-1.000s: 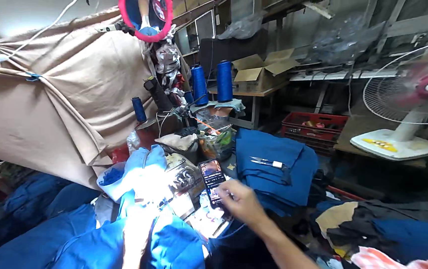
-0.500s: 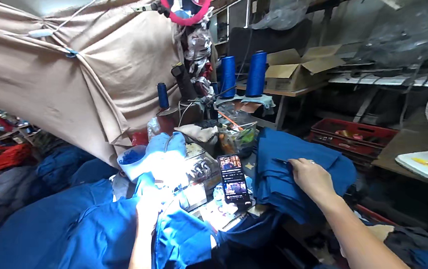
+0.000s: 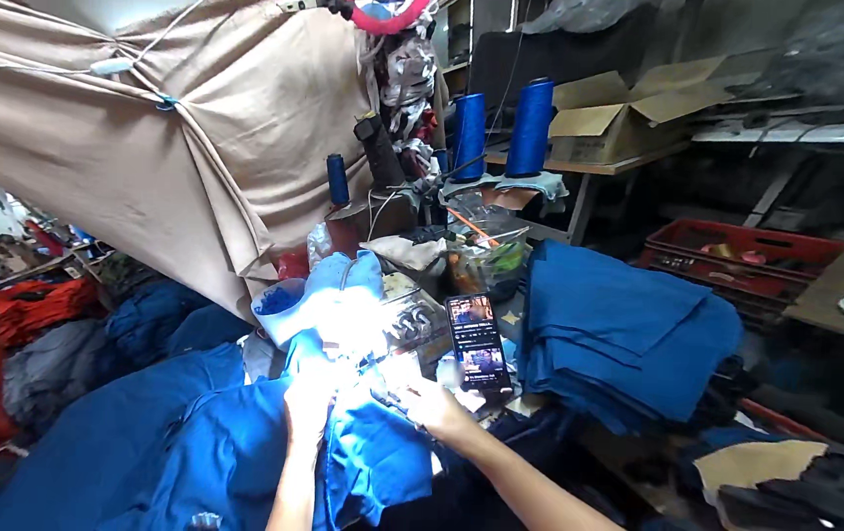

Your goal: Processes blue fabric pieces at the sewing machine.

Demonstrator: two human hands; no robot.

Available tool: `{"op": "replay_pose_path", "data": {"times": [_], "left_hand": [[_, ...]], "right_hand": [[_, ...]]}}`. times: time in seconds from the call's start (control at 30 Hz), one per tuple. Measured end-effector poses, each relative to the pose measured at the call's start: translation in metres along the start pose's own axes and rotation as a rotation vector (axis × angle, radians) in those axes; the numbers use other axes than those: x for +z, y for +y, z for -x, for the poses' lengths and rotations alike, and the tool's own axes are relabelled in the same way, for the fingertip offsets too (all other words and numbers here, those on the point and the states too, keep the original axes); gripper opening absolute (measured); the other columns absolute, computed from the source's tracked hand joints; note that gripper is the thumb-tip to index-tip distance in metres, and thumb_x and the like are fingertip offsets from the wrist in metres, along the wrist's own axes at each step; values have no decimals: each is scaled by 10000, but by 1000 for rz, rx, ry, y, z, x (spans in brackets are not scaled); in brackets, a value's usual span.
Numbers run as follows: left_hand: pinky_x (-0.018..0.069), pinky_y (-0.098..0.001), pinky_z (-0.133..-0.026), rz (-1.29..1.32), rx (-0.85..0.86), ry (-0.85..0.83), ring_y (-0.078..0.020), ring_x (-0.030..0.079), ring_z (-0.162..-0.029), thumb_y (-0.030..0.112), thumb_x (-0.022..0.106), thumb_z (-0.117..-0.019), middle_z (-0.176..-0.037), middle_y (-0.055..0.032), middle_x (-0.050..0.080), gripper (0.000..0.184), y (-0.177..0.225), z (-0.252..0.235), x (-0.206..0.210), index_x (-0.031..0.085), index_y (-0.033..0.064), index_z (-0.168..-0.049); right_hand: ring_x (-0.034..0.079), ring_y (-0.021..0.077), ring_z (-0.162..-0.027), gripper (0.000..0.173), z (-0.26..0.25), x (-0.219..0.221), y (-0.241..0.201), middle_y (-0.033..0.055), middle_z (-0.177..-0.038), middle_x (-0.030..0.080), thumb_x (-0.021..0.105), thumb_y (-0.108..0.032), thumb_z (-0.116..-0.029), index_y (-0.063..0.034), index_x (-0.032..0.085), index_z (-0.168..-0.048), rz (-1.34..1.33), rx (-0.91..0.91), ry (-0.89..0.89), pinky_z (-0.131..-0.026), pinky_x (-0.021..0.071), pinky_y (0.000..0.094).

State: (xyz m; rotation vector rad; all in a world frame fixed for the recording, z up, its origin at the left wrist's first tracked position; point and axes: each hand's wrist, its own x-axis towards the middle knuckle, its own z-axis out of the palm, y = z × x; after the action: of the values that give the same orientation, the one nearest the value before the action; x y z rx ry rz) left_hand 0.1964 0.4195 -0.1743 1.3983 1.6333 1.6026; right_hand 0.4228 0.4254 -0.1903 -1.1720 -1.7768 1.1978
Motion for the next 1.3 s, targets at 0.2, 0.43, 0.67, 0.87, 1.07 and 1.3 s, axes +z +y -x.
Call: {"op": "replay_pose_path", "data": {"times": [0.2,0.43,0.67,0.87,1.07,1.3], "left_hand": [[591,-243,-632,-118,261,-25,-55,670,-622,175,771,-817,-714,-28,704,185,-15,10,-6,735,-3,-850],[589,-232,-612,-147,304,-24,-45,669,-600,238,751,-834,-683,-5,699,215,-15,13,-8,752,23,-831],[605,-224,-646,-71,302,-10,-46,689,-637,80,735,-836,-732,-31,727,97,-15,22,-25,758,-12,-854],[608,-228,-609,-17,298,238,-70,710,-664,52,783,-861,-829,-38,770,104,1,-13,-78,776,-1,-950],[589,-442,-866,-514,250,256,-269,733,-899,131,735,-945,-990,-167,752,178,55,-103,-77,765,-7,-1053],[436,-634,-1068,-866,-20,-84,-411,577,-1285,169,696,-972,-1368,-211,624,483,33,-231,-63,591,87,-1437]], "right_hand": [[684,281,-1071,451,-7,12,-14,114,-1142,723,614,-488,-954,-126,738,-1192,381,-55,99,-925,532,527],[682,333,-1103,427,-12,19,-35,134,-1168,722,510,-448,-1017,-139,739,-1203,570,-57,94,-893,528,567],[695,330,-1074,387,-5,9,-25,119,-1154,731,536,-413,-1014,-145,750,-1193,546,-130,96,-878,536,581],[717,284,-871,356,40,-100,26,112,-1068,723,636,-338,-971,-134,748,-1240,686,-520,614,-678,601,519],[634,577,-979,321,58,-241,59,333,-1058,679,709,-179,-951,-7,739,-1220,1003,-302,692,-804,429,747],[651,478,-1002,521,34,-327,194,169,-1026,719,487,-615,-992,-240,757,-1233,1182,-350,812,-840,441,702]]}}
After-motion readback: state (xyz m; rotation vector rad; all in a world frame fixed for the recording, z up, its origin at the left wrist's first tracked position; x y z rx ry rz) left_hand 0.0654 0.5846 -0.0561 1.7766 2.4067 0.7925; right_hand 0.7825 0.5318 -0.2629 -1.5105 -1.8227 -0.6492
